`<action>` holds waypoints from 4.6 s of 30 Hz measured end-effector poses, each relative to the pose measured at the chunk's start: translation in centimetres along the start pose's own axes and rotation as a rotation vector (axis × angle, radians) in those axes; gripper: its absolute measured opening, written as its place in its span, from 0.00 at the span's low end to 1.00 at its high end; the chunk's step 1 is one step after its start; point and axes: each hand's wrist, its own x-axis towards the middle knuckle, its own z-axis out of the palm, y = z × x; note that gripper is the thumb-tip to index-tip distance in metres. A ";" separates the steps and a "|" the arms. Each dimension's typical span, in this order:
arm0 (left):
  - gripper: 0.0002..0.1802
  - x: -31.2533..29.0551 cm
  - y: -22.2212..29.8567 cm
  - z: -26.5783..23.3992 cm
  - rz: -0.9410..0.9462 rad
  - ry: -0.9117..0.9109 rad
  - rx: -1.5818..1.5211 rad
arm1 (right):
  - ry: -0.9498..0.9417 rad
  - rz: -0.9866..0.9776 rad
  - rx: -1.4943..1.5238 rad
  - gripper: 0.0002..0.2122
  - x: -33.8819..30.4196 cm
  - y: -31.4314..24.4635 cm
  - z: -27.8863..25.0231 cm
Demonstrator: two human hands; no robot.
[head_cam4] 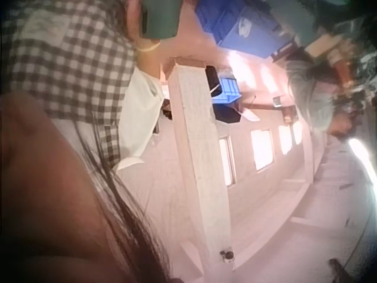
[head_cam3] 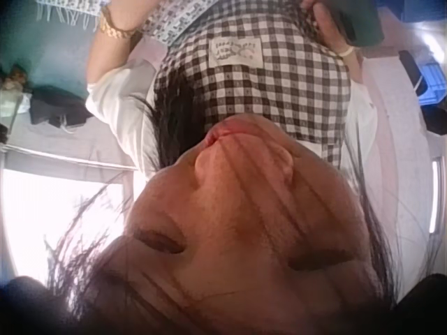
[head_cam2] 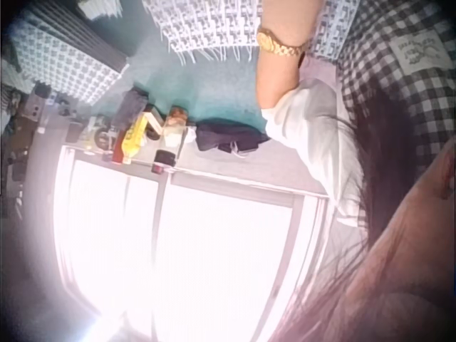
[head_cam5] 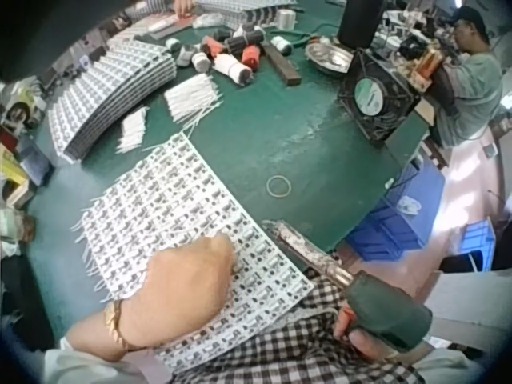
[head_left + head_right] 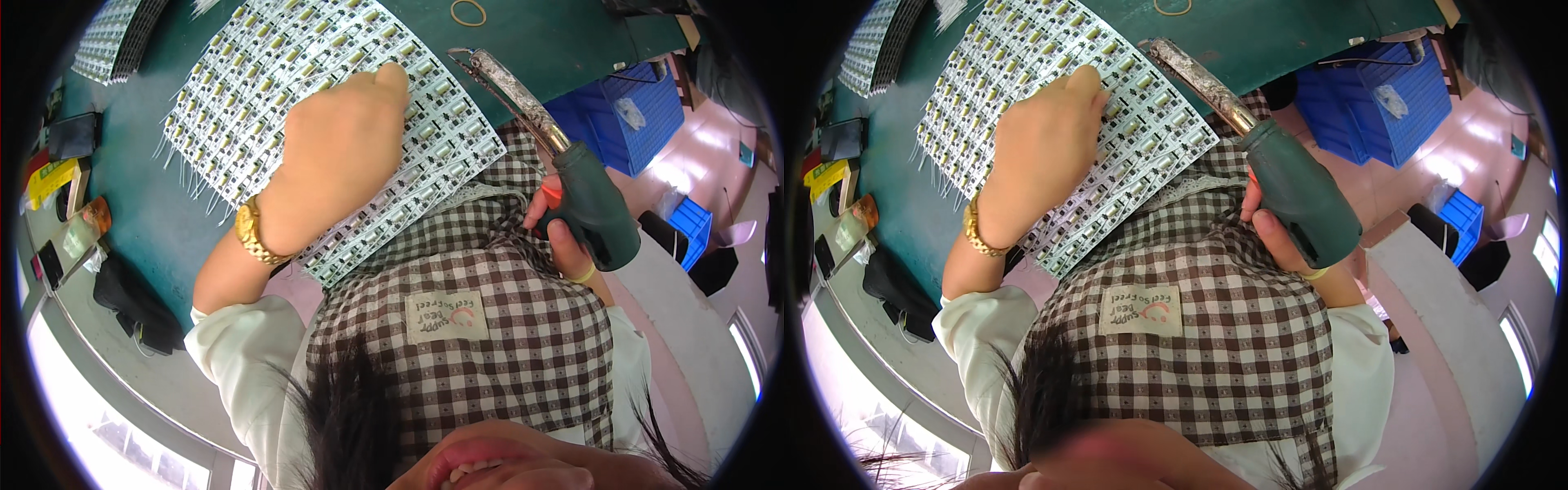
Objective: The person works on a circuit board sheet with a soldering tool, sorts bundles of wires on the workbench, and fuses the ends of the wires using the soldering tool.
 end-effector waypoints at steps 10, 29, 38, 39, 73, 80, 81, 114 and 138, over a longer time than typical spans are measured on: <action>0.07 0.1 0.7 -1.8 -0.031 0.168 -0.422 | -0.021 -0.054 -0.095 0.26 -0.6 0.4 -0.3; 0.04 -0.3 -0.1 -0.3 -0.008 -0.071 -0.197 | -0.084 0.028 -0.077 0.10 -2.0 0.3 -0.5; 0.04 0.2 -0.2 -0.2 -0.016 -0.091 -0.239 | -0.001 0.124 -0.218 0.11 -1.8 -0.6 -0.4; 0.04 0.1 -0.2 -0.2 -0.017 -0.091 -0.239 | -0.039 0.049 -0.324 0.12 -1.6 -0.5 -0.6; 0.07 -0.1 -0.5 0.1 -0.023 -0.120 -0.199 | -0.072 0.003 -0.274 0.11 -1.1 -1.3 -0.3; 0.08 -0.1 -0.3 0.4 -0.038 -0.072 -0.212 | -0.066 0.043 -0.091 0.10 -1.0 -1.1 0.0; 0.08 -0.1 -0.2 0.4 -0.047 -0.053 -0.225 | -0.025 0.101 -0.025 0.12 -1.1 -1.3 0.2; 0.08 -0.1 -0.4 0.4 -0.043 0.015 -0.234 | -0.027 0.079 -0.078 0.17 -1.0 -1.6 -0.1; 0.09 -0.6 0.3 1.0 0.026 0.067 -0.240 | -0.010 0.028 -0.324 0.10 -1.6 -1.5 -0.8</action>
